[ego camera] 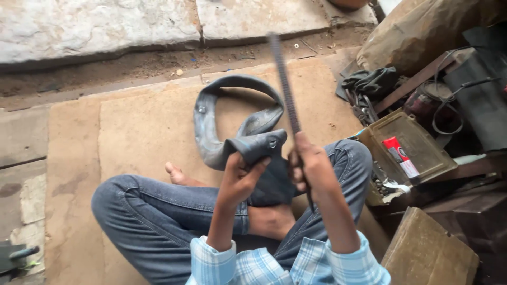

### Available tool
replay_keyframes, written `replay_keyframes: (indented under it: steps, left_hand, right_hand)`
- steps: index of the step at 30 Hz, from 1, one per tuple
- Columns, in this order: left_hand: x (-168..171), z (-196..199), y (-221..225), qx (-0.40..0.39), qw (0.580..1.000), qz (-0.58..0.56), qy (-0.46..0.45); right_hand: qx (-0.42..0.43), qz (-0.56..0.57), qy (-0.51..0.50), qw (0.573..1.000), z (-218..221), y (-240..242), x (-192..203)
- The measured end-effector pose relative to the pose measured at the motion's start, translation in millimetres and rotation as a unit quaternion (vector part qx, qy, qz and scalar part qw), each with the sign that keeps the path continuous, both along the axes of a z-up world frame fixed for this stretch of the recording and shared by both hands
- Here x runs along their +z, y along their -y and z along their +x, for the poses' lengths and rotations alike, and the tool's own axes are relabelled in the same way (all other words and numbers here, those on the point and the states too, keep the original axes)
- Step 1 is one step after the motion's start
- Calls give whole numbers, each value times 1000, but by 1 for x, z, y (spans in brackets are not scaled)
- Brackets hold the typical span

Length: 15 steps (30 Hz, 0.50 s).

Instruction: Using a metal rasp to roughen the surface of a motorcycle inner tube in preparation for a patch.

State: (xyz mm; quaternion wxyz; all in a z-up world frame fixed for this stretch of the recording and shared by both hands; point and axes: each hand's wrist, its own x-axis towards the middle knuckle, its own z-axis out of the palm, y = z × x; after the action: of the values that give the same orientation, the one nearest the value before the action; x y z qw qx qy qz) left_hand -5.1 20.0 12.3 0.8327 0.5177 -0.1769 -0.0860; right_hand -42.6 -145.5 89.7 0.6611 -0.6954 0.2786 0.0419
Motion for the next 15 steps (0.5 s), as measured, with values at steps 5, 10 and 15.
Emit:
replay_keyframes:
  steps: [5, 10, 15]
  left_hand:
    - [-23, 6, 15, 43, 999, -7, -24]
    - [-9, 2, 21, 45, 996, -49, -51]
    - [-49, 3, 24, 77, 992, -3, -104]
  right_hand:
    - [16, 18, 90, 996, -58, 14, -30]
    - [35, -143, 114, 982, -100, -9, -51]
    - [37, -265, 176, 947, -66, -27, -37]
